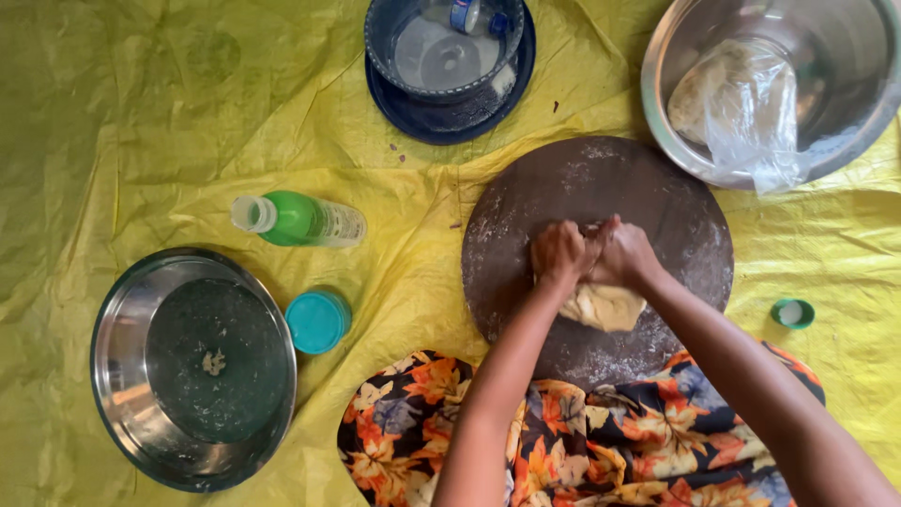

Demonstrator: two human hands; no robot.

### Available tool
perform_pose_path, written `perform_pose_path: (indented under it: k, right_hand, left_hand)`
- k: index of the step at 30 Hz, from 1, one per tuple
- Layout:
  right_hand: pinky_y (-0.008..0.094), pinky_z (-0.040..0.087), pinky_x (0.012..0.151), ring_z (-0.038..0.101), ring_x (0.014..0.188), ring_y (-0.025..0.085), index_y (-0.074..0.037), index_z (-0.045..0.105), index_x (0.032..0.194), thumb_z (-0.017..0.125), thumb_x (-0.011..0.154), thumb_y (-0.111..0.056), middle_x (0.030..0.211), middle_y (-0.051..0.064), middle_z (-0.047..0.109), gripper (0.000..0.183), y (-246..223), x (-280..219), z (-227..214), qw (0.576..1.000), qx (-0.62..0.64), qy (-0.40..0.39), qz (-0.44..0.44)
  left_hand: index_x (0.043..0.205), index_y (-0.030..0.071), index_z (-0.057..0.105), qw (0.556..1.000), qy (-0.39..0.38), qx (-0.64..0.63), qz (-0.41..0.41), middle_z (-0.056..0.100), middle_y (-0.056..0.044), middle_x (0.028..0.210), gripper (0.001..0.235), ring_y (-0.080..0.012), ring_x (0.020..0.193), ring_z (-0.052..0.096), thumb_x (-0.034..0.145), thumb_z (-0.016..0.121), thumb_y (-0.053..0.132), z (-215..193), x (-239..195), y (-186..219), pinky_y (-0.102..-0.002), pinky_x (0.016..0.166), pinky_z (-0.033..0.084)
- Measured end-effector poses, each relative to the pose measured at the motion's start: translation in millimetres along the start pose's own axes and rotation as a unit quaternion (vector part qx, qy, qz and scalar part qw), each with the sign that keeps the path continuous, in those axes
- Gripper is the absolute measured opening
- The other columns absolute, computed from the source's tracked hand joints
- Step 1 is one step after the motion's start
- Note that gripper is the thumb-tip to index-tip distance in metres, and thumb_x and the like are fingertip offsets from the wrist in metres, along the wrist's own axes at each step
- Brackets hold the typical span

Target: The person kneads a ball of dough in a metal bowl, then transfers it to a wooden board and continues kneading by hand. The person repeatedly folds and presses the dough to develop its texture.

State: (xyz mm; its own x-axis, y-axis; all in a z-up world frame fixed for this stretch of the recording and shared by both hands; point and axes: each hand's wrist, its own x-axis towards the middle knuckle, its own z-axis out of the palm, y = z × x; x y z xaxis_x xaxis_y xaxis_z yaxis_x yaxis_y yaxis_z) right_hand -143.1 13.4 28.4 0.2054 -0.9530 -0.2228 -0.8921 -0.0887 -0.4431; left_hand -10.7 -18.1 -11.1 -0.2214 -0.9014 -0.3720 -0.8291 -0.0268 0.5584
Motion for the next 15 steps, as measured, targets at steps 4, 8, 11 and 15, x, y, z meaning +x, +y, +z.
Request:
perform_pose_path:
  k: [4,8,11,15]
  right_hand:
    - [0.048,0.057,0.076,0.07,0.084,0.036,-0.012,0.072,0.097,0.081,0.067,-0.042,0.091,0.015,0.073,0.044,-3.4,-0.6,-4.5,0.998,-0.003,0.057,0.003]
    - [0.044,0.053,0.095,0.061,0.112,0.032,-0.003,0.059,0.123,0.081,0.063,-0.038,0.117,0.017,0.063,0.073,-42.3,-46.6,10.0,0.99,-0.086,0.033,0.109]
    - [0.052,0.043,0.109,0.05,0.132,0.034,-0.011,0.052,0.145,0.066,0.091,-0.028,0.14,0.013,0.054,0.058,-73.1,-95.3,26.2,0.978,-0.055,0.172,0.1]
    - [0.065,0.035,0.107,0.051,0.129,0.037,-0.004,0.049,0.142,0.063,0.07,-0.03,0.134,0.019,0.056,0.078,-88.1,-150.2,43.1,0.951,-0.216,0.219,-0.01]
  left_hand:
    - [0.088,0.003,0.072,0.998,0.054,0.027,0.036,0.07,-0.025,0.097,0.084,-0.0428,0.096,0.068,0.089,0.043,0.082,4.2,9.1,6.5,-0.054,0.09,0.053]
    - [0.107,0.004,0.07,0.98,0.127,0.041,0.147,0.07,-0.023,0.11,0.068,-0.0411,0.107,0.066,0.103,0.04,0.065,7.3,-44.2,-2.0,-0.056,0.099,0.049]
    - [0.124,0.005,0.063,0.973,0.103,0.028,0.206,0.065,-0.019,0.127,0.05,-0.0382,0.122,0.06,0.103,0.04,0.044,13.2,-111.2,-20.1,-0.053,0.105,0.048]
    - [0.135,-0.007,0.054,0.908,0.257,0.014,0.331,0.055,-0.027,0.138,0.062,-0.0428,0.133,0.051,0.102,0.046,0.045,20.2,-181.0,-36.3,-0.059,0.116,0.038]
